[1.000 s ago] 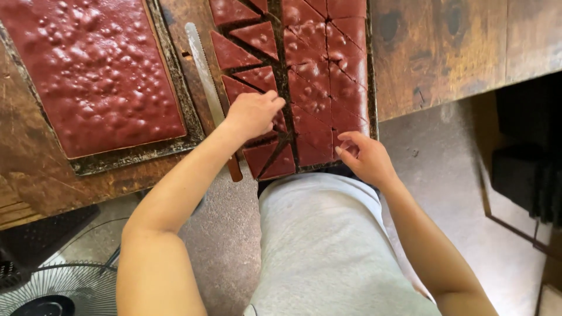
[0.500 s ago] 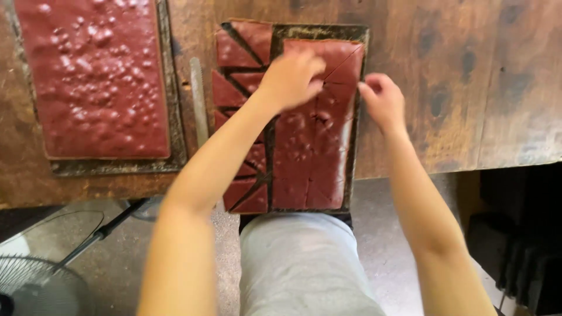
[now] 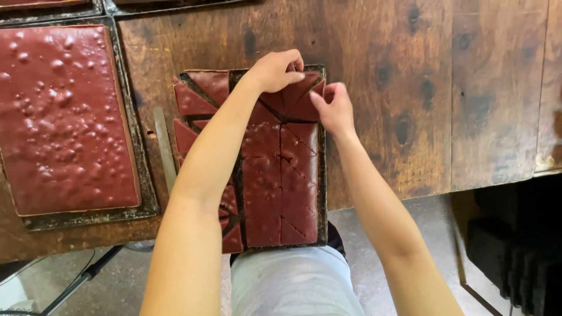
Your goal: The person uses a long knife to cut a rectangular slab of reddish confectionery on a metal tray into a grid of squares, then cuts each square diagonally into triangles. The person then separates the triangular pieces by hand and arranges them on the tray.
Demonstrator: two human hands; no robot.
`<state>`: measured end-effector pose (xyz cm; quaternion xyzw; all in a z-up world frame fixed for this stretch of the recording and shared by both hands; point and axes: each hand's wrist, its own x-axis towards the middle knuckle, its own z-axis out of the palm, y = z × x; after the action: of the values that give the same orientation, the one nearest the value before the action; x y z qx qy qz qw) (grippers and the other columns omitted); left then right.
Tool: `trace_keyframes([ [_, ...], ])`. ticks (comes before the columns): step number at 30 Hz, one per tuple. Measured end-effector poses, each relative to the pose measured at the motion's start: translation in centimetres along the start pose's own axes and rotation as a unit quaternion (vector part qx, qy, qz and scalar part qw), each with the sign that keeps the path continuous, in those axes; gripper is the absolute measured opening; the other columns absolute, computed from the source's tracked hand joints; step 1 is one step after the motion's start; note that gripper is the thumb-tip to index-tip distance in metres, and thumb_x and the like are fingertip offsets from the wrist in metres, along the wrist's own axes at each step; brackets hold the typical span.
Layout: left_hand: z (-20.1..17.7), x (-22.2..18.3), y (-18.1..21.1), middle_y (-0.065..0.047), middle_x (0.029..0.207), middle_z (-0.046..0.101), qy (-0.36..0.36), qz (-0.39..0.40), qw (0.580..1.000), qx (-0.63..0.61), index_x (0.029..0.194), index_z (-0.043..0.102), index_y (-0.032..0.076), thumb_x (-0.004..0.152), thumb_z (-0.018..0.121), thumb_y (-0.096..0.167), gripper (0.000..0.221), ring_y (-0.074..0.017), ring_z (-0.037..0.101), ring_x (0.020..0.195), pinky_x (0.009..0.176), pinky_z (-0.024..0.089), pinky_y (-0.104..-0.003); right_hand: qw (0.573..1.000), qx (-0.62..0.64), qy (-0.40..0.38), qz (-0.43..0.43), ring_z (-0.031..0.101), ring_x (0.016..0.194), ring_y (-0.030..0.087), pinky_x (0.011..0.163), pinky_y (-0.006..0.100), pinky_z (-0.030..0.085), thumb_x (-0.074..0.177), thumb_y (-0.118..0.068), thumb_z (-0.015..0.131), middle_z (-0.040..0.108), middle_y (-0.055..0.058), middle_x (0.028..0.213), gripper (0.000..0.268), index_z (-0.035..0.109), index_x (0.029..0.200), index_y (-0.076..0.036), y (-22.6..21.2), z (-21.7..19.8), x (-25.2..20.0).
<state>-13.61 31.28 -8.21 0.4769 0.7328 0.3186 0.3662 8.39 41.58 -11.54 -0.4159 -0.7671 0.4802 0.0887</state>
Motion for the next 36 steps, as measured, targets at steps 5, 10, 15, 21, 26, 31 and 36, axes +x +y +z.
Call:
trace_keyframes([
  [5,0.9,2.2,-1.1,-0.009,0.096,0.074,0.067,-0.021,0.997,-0.024,0.104,0.067,0.011,0.095,0.071,0.027,0.019,-0.0282,0.071,0.091,0.080,0.055,-0.042,0.998,-0.001,0.023,0.051,0.070,0.085,0.018,0.080,0.033,0.057,0.090,-0.031,0.080,0.074,0.008,0.094,0.035,0.066,0.107,-0.003,-1.0,-1.2,2.7],
  [10,0.6,1.7,-0.8,-0.010,0.090,0.072,0.197,0.004,0.974,0.110,0.093,0.072,0.013,0.089,0.075,0.034,0.021,-0.0310,0.068,0.091,0.077,0.053,-0.047,0.998,-0.035,-0.005,0.055,0.072,0.088,0.015,0.082,0.030,0.055,0.092,-0.032,0.078,0.076,0.007,0.097,0.034,0.069,0.107,-0.004,-1.8,-1.9,2.9],
  [15,-3.0,-3.0,-1.7,-0.012,0.093,0.070,0.062,-0.104,0.963,0.242,0.095,0.071,0.010,0.101,0.065,0.047,0.038,-0.0335,0.066,0.094,0.082,0.051,-0.049,0.996,0.070,0.045,0.022,0.067,0.085,0.011,0.078,0.028,0.055,0.095,-0.028,0.077,0.072,0.002,0.093,0.028,0.067,0.106,-0.004,-1.6,-2.6,1.6],
  [21,-1.6,-8.1,-0.2,-0.014,0.090,0.070,0.059,-0.047,0.976,0.202,0.097,0.061,0.008,0.098,0.060,0.042,0.033,-0.0385,0.065,0.093,0.081,0.047,-0.054,0.999,0.033,-0.003,0.041,0.056,0.075,0.007,0.071,0.027,0.051,0.098,-0.027,0.076,0.066,0.000,0.084,0.025,0.067,0.100,-0.004,-1.0,-2.9,-5.6],
  [26,-1.7,-7.4,-1.5,-0.012,0.090,0.068,0.071,-0.078,0.989,0.102,0.106,0.054,0.010,0.105,0.051,0.031,0.021,-0.0364,0.064,0.093,0.089,0.041,-0.054,0.999,-0.043,-0.029,0.017,0.060,0.071,0.013,0.068,0.030,0.052,0.095,-0.028,0.076,0.065,0.004,0.084,0.028,0.069,0.108,-0.005,-2.1,-2.3,-9.5],
  [31,-3.9,-6.3,-4.2,-0.008,0.096,0.067,0.211,-0.006,0.951,0.224,0.104,0.061,0.013,0.103,0.056,0.024,0.012,-0.0354,0.061,0.096,0.081,0.041,-0.052,0.990,-0.110,0.018,-0.081,0.063,0.087,0.023,0.079,0.036,0.053,0.098,-0.023,0.075,0.064,0.012,0.104,0.028,0.068,0.117,-0.004,-3.2,-1.3,-11.3],
  [36,-4.4,-9.3,-1.9,-0.005,0.107,0.067,0.208,0.025,0.952,0.221,0.101,0.066,0.013,0.100,0.066,0.020,0.008,-0.0275,0.060,0.107,0.090,0.047,-0.046,0.999,-0.016,-0.006,-0.034,0.066,0.095,0.022,0.086,0.036,0.053,0.094,-0.023,0.075,0.067,0.009,0.107,0.042,0.057,0.127,-0.005,-4.9,-0.8,-12.5],
])
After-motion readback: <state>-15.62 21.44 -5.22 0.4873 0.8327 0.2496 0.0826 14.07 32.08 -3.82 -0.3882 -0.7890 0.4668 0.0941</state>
